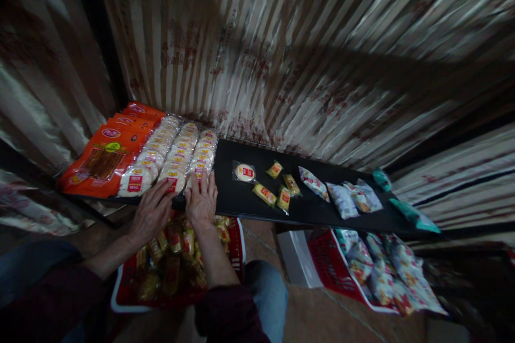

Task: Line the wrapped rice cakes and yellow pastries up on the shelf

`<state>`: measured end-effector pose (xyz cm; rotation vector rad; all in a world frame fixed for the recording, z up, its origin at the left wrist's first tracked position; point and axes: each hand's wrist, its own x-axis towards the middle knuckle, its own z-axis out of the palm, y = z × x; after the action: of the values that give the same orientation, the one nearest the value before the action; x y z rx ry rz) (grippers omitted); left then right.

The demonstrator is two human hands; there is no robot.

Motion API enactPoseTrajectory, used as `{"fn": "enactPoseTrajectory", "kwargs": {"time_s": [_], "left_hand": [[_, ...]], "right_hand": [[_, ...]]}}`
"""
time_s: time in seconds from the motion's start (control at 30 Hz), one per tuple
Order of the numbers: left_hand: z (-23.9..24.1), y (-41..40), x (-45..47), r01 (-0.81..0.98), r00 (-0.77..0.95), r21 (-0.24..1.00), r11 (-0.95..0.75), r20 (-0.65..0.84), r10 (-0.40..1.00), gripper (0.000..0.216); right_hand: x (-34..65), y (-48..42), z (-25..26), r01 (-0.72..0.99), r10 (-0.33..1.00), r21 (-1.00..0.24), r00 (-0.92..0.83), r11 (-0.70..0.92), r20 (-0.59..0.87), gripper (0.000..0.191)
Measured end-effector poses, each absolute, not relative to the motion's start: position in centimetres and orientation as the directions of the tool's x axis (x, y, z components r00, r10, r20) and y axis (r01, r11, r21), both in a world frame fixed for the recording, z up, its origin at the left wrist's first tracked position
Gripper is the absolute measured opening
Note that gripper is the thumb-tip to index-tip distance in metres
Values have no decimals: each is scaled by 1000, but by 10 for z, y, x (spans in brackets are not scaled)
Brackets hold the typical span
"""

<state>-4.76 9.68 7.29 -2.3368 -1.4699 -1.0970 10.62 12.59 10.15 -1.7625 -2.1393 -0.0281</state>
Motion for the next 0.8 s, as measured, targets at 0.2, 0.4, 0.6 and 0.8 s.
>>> {"fn": "enactPoseTrajectory", "kwargs": {"time_s": [0.2,0.4,0.6,0.8], "left_hand": [[73,92,-45,788,269,266,-555,663,699,42],[70,92,-41,796,287,257,-548,637,715,48],[75,90,-36,797,295,245,-552,640,710,45],[77,84,-19,745,333,250,-618,663,671,48]], "right_hand": [[109,123,101,944,933,-214,-179,252,311,49],[110,123,100,936,932,-217,-209,279,297,49],[113,117,101,931,928,-238,-193,276,319,48],[124,106,94,930,924,-249,-179,271,339,49]]}}
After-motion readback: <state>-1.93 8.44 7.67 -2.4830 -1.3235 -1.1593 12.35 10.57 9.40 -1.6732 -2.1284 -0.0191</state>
